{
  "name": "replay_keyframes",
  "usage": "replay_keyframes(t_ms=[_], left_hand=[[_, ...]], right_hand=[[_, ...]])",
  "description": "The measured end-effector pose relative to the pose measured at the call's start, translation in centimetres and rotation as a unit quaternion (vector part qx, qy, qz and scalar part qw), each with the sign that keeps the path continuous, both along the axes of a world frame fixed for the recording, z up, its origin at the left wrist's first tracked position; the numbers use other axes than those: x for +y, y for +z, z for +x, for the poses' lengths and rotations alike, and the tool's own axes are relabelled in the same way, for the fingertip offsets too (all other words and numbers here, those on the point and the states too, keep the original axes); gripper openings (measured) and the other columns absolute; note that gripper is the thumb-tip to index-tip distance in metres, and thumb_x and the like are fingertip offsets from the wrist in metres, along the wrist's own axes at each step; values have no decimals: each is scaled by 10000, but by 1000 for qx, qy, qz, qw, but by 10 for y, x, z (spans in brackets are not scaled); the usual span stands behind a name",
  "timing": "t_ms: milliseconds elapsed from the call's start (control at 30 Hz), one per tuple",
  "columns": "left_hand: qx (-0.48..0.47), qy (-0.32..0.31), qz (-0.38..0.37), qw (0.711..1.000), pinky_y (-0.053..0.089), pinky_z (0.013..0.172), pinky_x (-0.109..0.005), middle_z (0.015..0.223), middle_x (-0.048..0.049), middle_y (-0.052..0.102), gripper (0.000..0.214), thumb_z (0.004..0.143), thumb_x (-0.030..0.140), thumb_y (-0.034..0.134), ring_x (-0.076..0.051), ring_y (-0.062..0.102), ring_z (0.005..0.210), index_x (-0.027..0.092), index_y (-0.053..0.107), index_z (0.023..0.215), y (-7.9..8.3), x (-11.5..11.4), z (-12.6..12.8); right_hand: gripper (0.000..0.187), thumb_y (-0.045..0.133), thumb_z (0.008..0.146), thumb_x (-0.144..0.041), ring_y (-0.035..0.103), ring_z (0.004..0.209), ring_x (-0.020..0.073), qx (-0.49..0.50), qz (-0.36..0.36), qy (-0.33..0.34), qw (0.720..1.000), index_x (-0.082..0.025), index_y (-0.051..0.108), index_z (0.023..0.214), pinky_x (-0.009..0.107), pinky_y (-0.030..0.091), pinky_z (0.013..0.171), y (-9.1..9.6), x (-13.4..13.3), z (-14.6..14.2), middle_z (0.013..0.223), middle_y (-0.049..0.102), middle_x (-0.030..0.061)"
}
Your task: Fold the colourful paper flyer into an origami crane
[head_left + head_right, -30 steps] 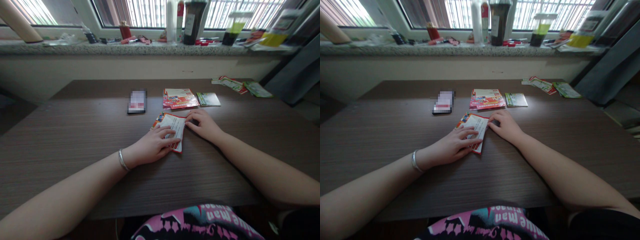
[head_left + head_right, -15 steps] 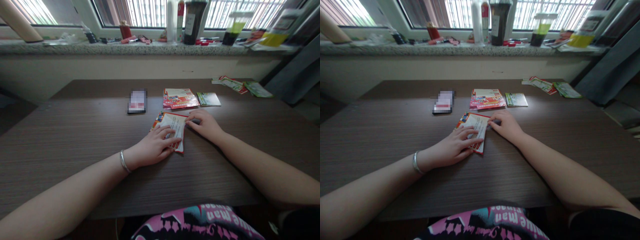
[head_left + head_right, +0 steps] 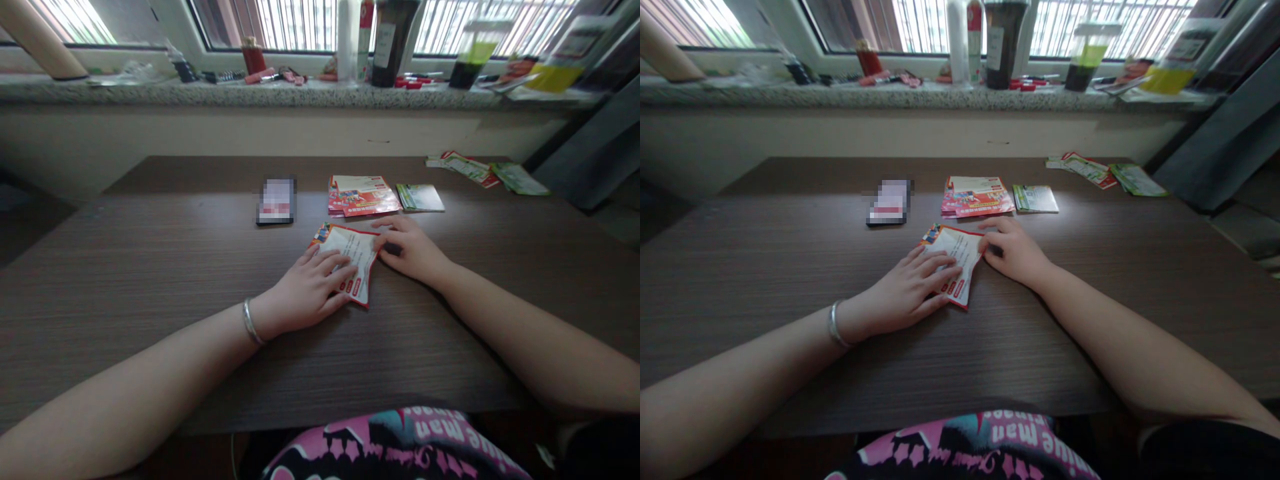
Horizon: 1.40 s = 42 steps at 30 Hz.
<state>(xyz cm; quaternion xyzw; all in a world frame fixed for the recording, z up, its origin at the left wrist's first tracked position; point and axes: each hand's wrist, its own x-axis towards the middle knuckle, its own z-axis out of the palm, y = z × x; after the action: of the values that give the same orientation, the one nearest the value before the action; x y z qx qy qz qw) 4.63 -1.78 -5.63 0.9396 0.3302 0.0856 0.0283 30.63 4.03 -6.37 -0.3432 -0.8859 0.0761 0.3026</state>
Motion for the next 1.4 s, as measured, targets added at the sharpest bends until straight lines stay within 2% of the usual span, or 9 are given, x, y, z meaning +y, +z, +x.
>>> replay_keyframes(t_ms=[133,233,400,600,900,1133,1400], left_hand=[[1,2,18,1000,298,1111,-514,1400,-75,483,429,974,447,407,-299,419,1274,274,494,1357,0,-1,1],[-7,-4,18,1000,357,1069,-495,1414,-76,477,437,967,443,427,-306,428,1253,266,494,1360,0,-1,2],[-2,-2,10,1000,361,1067,-496,1417,-76,475,455,965,445,425,-309,430,1248,258,476,1377,2,-1,3],[-2,-2,6,1000,344,1077,-495,1395,-81,486,444,958,442,442,-295,440,1235,268,487,1364,4,0,4],[1,-12,17,1000,364,1060,-510,1351,-98,500,414,966,408,422,-302,443,1220,290,514,1352,6,-1,6],[-16,-48,-12,999,324,1120,-493,1422,-85,483,417,972,341,424,-288,409,1310,228,494,1367,4,2,7],[-12,-43,-16,999,324,1109,-524,1472,-75,440,428,951,359,466,-306,404,1326,249,497,1363,1,3,6]], right_hand=[[67,644,825,-217,508,1211,262,-30,-1,64,997,-268,679,847,522,407,1023,2,-1,-2,1256,596,46],[62,644,842,-254,519,1201,259,-31,-18,86,996,-280,693,872,527,405,1025,3,-1,-4,1245,614,39],[72,627,869,-268,553,1160,232,-6,-31,80,996,-261,689,905,477,438,1007,0,-1,-8,1208,631,55],[73,617,873,-254,581,1119,225,18,-48,67,996,-260,683,906,478,457,983,-2,0,-11,1177,646,50],[118,597,879,-248,564,1131,233,-40,-16,53,998,-268,692,948,469,453,986,-3,4,-7,1195,639,49],[59,614,873,-258,567,1148,226,-7,-44,57,997,-250,672,865,462,455,994,-7,4,-6,1217,625,48],[70,605,866,-203,537,1204,223,16,-50,65,997,-239,659,894,460,440,1024,-3,0,-10,1272,599,54]])
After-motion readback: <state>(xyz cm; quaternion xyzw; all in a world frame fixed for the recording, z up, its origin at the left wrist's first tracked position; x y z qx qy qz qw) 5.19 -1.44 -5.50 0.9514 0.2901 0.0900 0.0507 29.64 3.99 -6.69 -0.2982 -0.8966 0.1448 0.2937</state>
